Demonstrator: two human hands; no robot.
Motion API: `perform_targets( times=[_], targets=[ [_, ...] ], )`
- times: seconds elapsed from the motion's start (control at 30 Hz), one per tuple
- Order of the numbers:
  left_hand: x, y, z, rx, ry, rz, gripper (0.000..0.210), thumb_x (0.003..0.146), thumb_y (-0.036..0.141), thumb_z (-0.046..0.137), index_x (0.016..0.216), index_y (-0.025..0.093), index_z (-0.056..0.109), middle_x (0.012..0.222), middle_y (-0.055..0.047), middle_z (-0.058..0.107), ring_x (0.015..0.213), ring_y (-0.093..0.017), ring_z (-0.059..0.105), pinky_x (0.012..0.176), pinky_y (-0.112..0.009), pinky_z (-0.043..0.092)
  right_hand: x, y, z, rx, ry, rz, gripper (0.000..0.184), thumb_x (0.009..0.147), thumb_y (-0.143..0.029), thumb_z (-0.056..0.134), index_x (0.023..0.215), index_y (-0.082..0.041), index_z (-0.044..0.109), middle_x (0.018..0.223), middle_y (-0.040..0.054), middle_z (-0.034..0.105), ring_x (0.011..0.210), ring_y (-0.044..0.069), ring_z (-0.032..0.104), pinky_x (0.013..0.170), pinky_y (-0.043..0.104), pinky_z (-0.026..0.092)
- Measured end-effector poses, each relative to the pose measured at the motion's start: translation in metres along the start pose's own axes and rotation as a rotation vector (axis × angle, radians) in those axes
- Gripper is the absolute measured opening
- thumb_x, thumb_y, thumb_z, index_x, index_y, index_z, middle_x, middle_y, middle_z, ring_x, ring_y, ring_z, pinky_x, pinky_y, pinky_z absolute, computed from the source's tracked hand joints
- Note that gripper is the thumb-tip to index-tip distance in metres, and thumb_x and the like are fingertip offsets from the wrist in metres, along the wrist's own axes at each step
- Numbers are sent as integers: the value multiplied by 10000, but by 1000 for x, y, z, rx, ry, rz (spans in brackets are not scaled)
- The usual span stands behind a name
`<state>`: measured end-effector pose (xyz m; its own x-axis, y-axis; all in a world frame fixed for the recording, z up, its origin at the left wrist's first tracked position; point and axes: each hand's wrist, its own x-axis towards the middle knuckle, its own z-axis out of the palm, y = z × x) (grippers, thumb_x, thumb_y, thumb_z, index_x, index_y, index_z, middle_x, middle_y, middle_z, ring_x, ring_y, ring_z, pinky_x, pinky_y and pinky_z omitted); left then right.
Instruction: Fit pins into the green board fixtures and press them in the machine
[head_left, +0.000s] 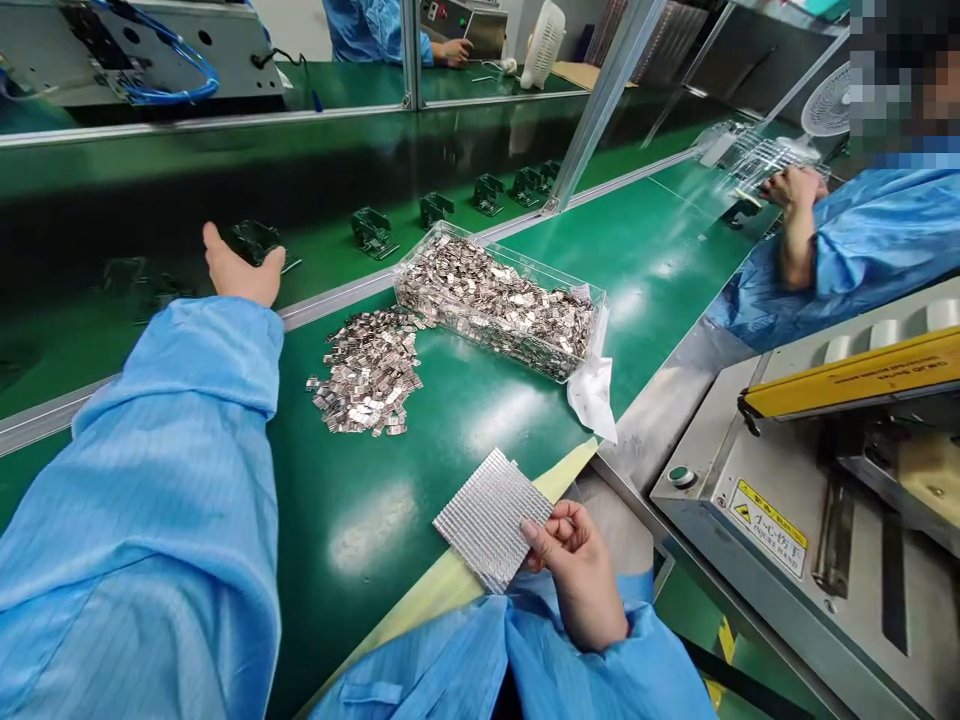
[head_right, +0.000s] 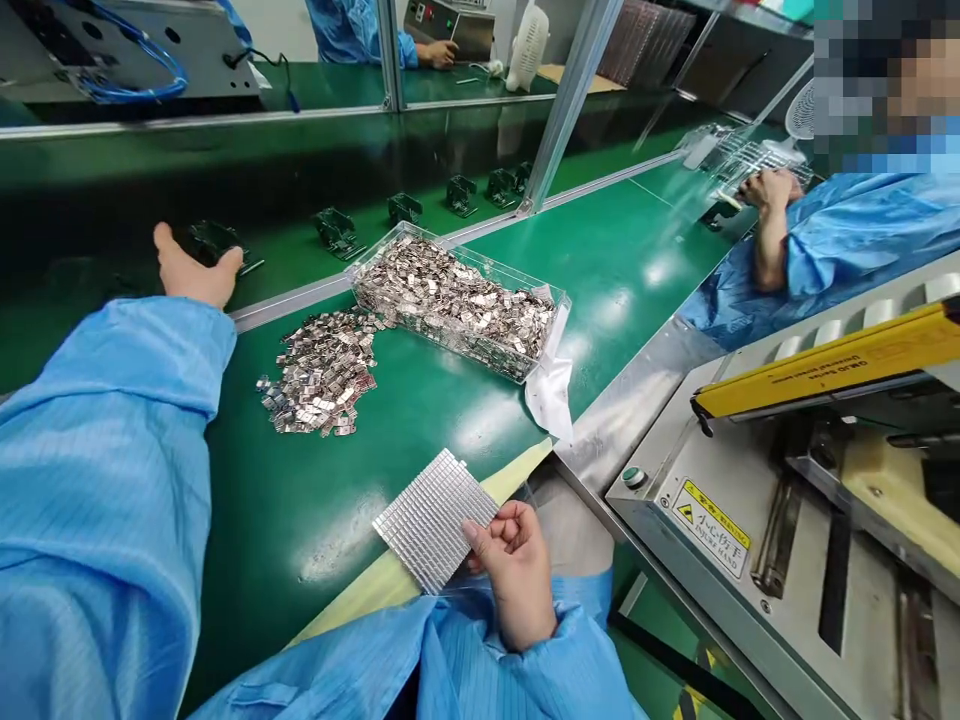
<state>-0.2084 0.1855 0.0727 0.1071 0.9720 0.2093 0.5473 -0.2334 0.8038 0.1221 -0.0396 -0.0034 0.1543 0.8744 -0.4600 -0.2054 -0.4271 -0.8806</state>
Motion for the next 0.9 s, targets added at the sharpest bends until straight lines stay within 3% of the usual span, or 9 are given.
perform_targets(
  times=[0.2, 0.3, 0.37, 0.47, 0.57, 0.63, 0.7, 0.8, 0.9],
  targets=[
    [-97, 46, 58, 10, -84, 54, 720, 770, 521, 680, 1383, 233, 435, 1354, -73, 577, 1331, -291, 476, 1092, -433, 432, -8, -12, -3, -35, -128, 18, 443, 652, -502, 835, 812, -183, 573, 576, -50, 525, 429, 80, 397, 416, 210, 331],
    [-130, 61, 90, -42, -287, 59, 864, 727, 484, 743, 1444, 209, 348, 1460, -137, 474, 1348, -314, 458, 1107, -460, 412, -15, -28, -2, -124, -244, -23, 419, 699, -514, 799, 832, -173, 596, 636, -17, 578, 497, 109, 499, 464, 221, 424],
    [-142, 67, 106, -113, -436, 9, 978, 689, 437, 790, 1478, 176, 274, 1357, -168, 573, 1237, -309, 568, 1023, -459, 487, -20, -41, 0, -201, -303, -82, 374, 759, -498, 753, 880, -179, 600, 662, -3, 603, 541, 136, 562, 503, 237, 472],
    [-153, 75, 113, -197, -437, 36, 626, 768, 334, 743, 1317, 163, 496, 953, -75, 746, 831, -213, 717, 735, -326, 589, -23, -61, 4, -413, -382, -346, 197, 873, -389, 648, 893, -194, 622, 677, 6, 609, 574, 154, 590, 534, 251, 493],
    [-167, 78, 108, -115, -237, 420, 173, 873, 203, 601, 1034, 197, 665, 876, -47, 752, 775, -165, 716, 679, -252, 570, -19, -73, 4, -630, -401, -802, 141, 927, -207, 521, 916, -205, 662, 798, 46, 659, 702, 179, 639, 632, 278, 529],
    [-179, 76, 108, 15, -108, 678, 244, 911, 156, 508, 1095, 211, 659, 941, -67, 755, 871, -175, 720, 738, -265, 574, -10, -69, 1, -695, -403, -1042, 255, 920, -111, 448, 981, -215, 673, 912, 67, 697, 819, 192, 675, 708, 290, 557],
    [-189, 73, 114, 163, -54, 801, 309, 941, 161, 449, 1197, 199, 618, 1024, -97, 749, 963, -194, 712, 775, -289, 578, 5, -56, -5, -735, -383, -1190, 327, 907, -63, 413, 1021, -224, 674, 983, 72, 715, 882, 187, 693, 749, 288, 577],
    [-198, 73, 129, 351, -145, 847, 317, 961, 185, 445, 1241, 178, 593, 1158, -112, 717, 1133, -230, 652, 869, -337, 564, 29, -31, -17, -805, -252, -1304, 338, 902, -59, 416, 1021, -228, 683, 1020, 83, 720, 912, 198, 693, 767, 322, 587],
    [-198, 78, 140, 460, -313, 776, 427, 911, 448, 553, 1256, 200, 590, 1320, -140, 622, 1307, -337, 504, 1036, -531, 451, 41, -14, -32, -865, -65, -1310, 307, 895, -92, 447, 1009, -236, 693, 1085, 103, 700, 994, 257, 652, 823, 437, 559]
  ],
)
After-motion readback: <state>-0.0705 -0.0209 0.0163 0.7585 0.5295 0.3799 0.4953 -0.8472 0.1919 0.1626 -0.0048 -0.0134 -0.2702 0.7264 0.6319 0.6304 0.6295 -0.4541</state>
